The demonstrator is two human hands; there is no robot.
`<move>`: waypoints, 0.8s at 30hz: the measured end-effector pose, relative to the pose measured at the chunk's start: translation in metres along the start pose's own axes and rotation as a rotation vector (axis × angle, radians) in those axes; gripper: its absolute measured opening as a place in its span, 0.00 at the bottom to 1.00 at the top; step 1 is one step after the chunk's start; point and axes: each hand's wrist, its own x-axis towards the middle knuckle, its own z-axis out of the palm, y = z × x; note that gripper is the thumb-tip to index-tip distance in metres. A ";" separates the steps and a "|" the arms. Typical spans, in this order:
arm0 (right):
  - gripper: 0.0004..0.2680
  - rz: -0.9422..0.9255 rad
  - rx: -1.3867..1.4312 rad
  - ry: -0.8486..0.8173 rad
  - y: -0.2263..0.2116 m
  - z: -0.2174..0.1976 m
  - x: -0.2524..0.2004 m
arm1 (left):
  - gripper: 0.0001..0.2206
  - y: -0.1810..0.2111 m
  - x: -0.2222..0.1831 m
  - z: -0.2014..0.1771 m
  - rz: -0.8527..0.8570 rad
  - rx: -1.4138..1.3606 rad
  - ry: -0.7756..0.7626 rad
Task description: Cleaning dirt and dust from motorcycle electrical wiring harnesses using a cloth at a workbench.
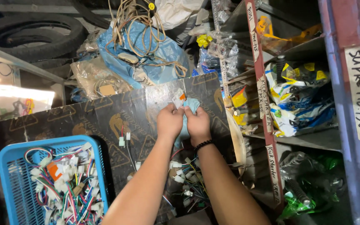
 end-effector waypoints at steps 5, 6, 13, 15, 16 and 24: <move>0.16 -0.028 -0.013 -0.003 -0.006 0.000 -0.018 | 0.15 0.012 -0.023 -0.025 0.041 -0.053 0.032; 0.17 -0.041 -0.001 0.001 -0.011 0.000 -0.025 | 0.15 0.013 -0.029 -0.029 0.068 -0.094 0.047; 0.11 -0.085 0.241 -0.084 -0.018 -0.034 -0.070 | 0.16 -0.018 -0.096 -0.070 0.120 -0.251 0.012; 0.09 -0.063 0.286 -0.225 -0.024 -0.040 -0.096 | 0.16 -0.039 -0.112 -0.077 0.158 -0.328 -0.045; 0.09 -0.068 0.288 -0.230 -0.019 -0.041 -0.106 | 0.16 -0.036 -0.128 -0.090 0.162 -0.328 -0.039; 0.09 -0.005 0.337 -0.467 0.027 -0.041 -0.181 | 0.09 -0.065 -0.212 -0.152 -0.043 -0.827 -0.243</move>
